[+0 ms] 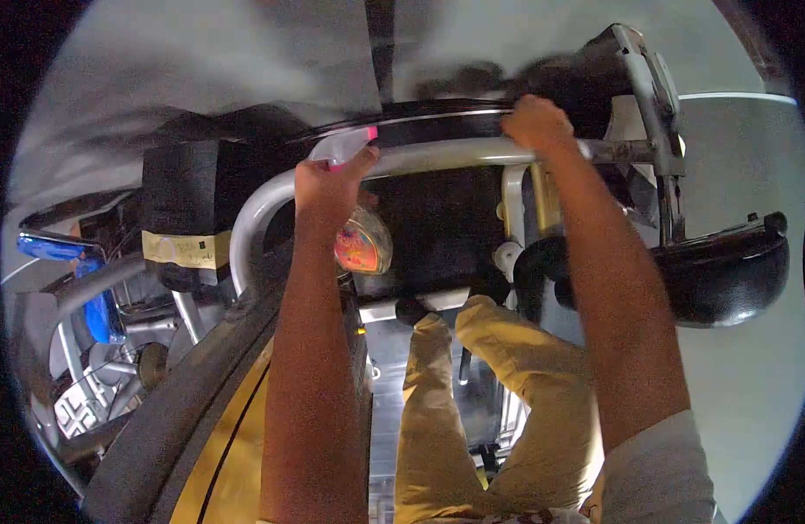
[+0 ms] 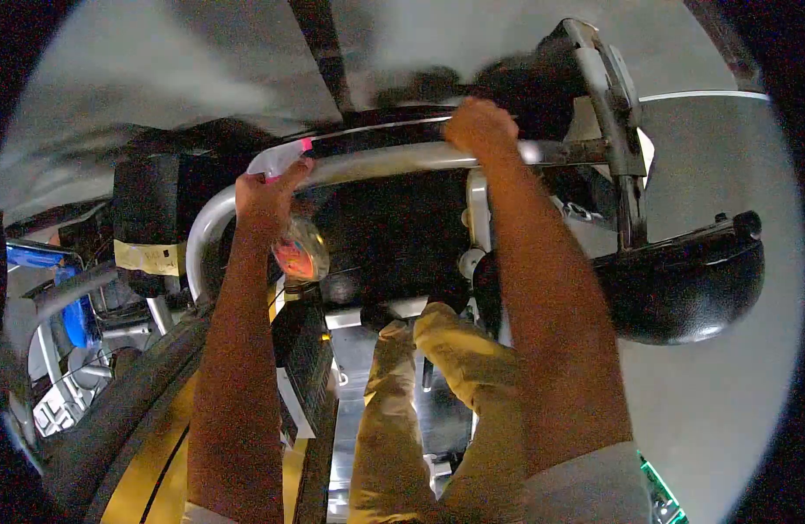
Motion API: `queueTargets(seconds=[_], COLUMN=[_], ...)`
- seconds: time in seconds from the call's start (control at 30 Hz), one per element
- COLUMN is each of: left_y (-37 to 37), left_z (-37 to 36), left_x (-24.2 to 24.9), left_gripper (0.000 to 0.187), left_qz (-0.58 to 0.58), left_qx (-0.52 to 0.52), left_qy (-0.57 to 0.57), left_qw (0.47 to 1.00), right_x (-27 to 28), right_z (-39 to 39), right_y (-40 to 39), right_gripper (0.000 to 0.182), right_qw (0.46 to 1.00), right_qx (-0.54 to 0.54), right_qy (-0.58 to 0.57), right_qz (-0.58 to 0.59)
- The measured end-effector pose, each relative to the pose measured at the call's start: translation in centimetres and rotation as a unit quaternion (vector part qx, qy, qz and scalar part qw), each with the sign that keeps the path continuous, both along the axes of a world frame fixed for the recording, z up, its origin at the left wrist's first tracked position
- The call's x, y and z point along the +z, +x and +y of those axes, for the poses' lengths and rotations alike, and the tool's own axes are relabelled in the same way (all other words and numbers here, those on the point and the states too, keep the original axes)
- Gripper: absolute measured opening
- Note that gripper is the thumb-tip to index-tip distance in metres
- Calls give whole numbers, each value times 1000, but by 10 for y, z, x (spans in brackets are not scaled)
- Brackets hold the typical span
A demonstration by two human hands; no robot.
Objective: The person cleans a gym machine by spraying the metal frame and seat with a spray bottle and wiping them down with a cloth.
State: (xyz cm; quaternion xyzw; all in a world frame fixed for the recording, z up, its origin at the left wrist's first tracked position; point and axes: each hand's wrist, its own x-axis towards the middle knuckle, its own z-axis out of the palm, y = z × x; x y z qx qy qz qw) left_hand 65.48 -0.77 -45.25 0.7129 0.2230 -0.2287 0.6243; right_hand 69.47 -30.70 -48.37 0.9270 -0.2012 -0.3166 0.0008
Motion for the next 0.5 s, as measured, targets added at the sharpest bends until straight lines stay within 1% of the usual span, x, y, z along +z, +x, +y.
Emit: queueTargets(seconds=[0.03,0.07,0.1,0.13,0.17,0.2,0.27,0.3,0.33,0.37,0.4,0.43,0.47,0.5], left_y=[0,1,3,6,7,6,4,4,4,5,5,4,4,4], left_z=[-1,-1,-1,0,5,7,4,4,3,4,4,4,4,4], left_x=[0,-3,-6,-16,-29,-36,-17,-14,-13,-15,-17,-18,-16,-10], left_gripper=[47,47,46,46,46,46,47,47,47,47,47,46,46,46], left_qz=[1,2,2,-1,-2,-1,-3,-4,-5,-1,6,12,8,1], left_qx=[1,3,5,2,0,-1,-13,-14,-15,-10,-5,-1,-19,-35], left_qy=[3,8,12,12,9,11,1,7,11,7,3,-3,13,29], left_qw=[1000,1000,1000,1000,1000,1000,1000,1000,1000,1000,1000,1000,1000,999], right_x=[6,9,-26,0,-23,1,-2,-22,-25,-26,-10,-9,-8,-4], right_z=[16,38,47,89,112,133,129,116,94,71,45,17,-4,-13], right_y=[-1,-3,-1,-5,1,-4,-4,-2,-1,1,-2,-8,-10,-10], right_gripper=[48,43,41,40,40,38,38,39,40,41,43,44,45,46], right_qw=[998,992,964,972,961,945,945,946,959,970,986,994,995,995], right_qx=[33,32,198,44,162,148,158,168,145,122,63,7,-48,-32], right_qy=[45,112,147,195,175,226,236,233,211,189,149,95,40,49], right_qz=[-21,-56,-93,-126,-139,-186,-161,-154,-125,-95,-39,-60,-84,-87])
